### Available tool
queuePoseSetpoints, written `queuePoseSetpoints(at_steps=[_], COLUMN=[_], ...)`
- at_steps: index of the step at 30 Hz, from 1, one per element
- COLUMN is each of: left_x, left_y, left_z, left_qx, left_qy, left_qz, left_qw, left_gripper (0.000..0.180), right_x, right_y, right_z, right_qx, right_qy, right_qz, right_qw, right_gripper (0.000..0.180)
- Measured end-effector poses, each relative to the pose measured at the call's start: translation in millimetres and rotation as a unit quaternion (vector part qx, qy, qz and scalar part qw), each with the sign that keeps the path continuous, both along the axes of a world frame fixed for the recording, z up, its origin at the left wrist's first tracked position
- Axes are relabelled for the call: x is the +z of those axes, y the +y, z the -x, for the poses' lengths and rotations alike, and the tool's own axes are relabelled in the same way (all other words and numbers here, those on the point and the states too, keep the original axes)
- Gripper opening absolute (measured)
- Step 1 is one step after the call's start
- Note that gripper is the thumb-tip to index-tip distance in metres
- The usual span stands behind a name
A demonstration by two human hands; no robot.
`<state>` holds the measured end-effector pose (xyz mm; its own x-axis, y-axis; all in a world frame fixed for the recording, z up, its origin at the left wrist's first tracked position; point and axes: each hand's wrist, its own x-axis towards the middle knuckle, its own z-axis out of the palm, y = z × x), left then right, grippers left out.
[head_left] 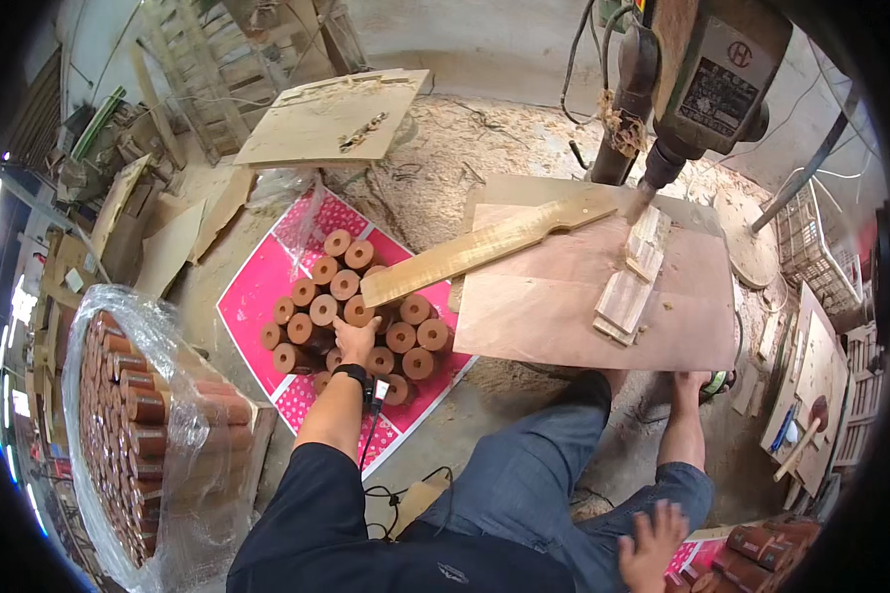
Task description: Operating a drill press to create centered holes in several cylindrical wooden blocks.
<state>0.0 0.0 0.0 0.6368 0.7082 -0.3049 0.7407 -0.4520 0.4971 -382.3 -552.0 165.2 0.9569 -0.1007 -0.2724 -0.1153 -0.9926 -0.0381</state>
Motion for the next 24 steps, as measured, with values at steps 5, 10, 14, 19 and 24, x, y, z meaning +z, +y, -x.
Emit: queuePoseSetpoints(at_steps=[5, 10, 14, 19, 24], left_x=[-12.8, 1.6, 62.2, 169.5, 196.1], left_y=[-8.7, -17.3, -40.7, -83.4, -187.5], left_z=[-10.3, 25.7, 95.6, 105.2, 15.7], left_qx=[-0.008, -0.015, -0.089, -0.360, -0.481], left_qy=[-0.060, -0.140, -0.215, -0.257, -0.327], left_qz=[-0.039, -0.050, 0.124, 0.252, 0.224], left_qw=[0.997, 0.989, 0.964, 0.861, 0.782], left_gripper=[0.089, 0.074, 0.065, 0.074, 0.079], right_x=[-15.3, -24.8, -46.2, -52.4, -53.9], right_y=[-135.0, -158.2, -119.4, -80.2, -80.7], right_z=[29.2, 30.3, -0.7, -41.4, -42.4], right_qx=[-0.311, -0.354, -0.333, -0.347, -0.381], right_qy=[-0.057, -0.075, -0.127, -0.095, -0.108], right_qz=[0.313, 0.087, 0.032, -0.017, -0.033], right_qw=[0.896, 0.928, 0.934, 0.933, 0.917], right_gripper=[0.042, 0.043, 0.044, 0.039, 0.034])
